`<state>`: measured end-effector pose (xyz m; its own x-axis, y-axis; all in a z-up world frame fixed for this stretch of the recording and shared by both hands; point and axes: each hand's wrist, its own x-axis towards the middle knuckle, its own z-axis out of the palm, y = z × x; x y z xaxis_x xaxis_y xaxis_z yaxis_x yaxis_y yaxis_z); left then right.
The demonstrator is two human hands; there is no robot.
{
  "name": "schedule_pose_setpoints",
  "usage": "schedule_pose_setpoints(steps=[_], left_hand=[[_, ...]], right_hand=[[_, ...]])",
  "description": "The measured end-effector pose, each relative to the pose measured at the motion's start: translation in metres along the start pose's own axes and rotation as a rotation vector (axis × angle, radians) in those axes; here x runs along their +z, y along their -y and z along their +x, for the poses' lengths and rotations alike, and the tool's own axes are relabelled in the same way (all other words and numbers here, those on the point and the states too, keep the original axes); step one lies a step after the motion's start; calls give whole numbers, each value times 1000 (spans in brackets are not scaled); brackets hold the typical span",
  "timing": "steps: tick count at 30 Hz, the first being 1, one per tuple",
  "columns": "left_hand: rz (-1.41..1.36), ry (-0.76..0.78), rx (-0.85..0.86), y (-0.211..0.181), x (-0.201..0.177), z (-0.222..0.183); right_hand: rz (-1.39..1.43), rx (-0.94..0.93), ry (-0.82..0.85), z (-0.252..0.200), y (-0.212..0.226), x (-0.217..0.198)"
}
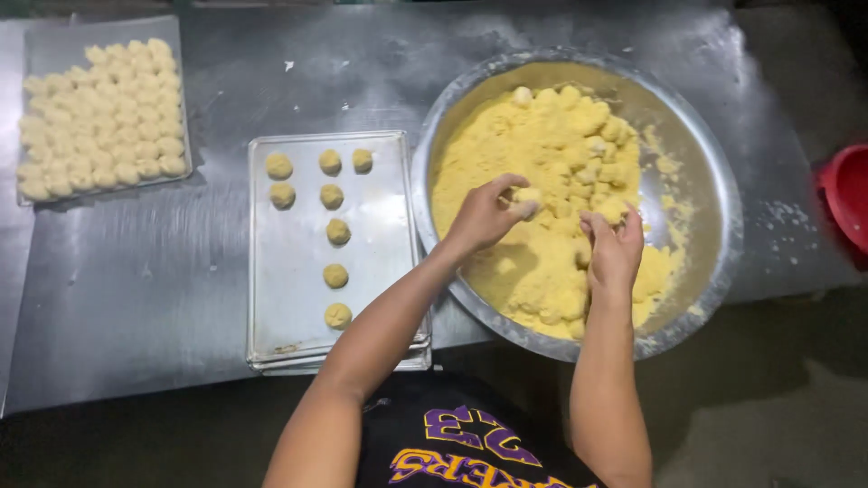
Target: Coating small dough balls in yellow crumbs and arranging them on a baking tray in a production area.
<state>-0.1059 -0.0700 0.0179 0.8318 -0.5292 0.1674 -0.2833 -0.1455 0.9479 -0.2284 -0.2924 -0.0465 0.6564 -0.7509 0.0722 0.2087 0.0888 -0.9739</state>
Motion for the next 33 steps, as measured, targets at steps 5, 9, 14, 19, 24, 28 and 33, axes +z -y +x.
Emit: schedule_pose_setpoints(steps=[5,9,14,19,24,28,33], left_hand=[[85,-84,-49,29,-117,-57],[398,-279,-110,85,-210,-101],[634,-377,-298,143,-264,-116],[649,-285,-318,177,-272,-113],[591,-235,-371,148,-282,-112],[541,-363,-292,142,-301,-105],[651,-292,-122,165,-310,-68]], right_hand=[[-105,305,68,-78,60,120],[-263,294,393,-119,17,198],[-519,159,538,-134,-52,280],[-839,-235,409,-99,-89,337],[-1066,-168,491,-82,-120,343],[-1149,-224,362,-68,-102,362],[-1077,-365,499,-34,-137,385]])
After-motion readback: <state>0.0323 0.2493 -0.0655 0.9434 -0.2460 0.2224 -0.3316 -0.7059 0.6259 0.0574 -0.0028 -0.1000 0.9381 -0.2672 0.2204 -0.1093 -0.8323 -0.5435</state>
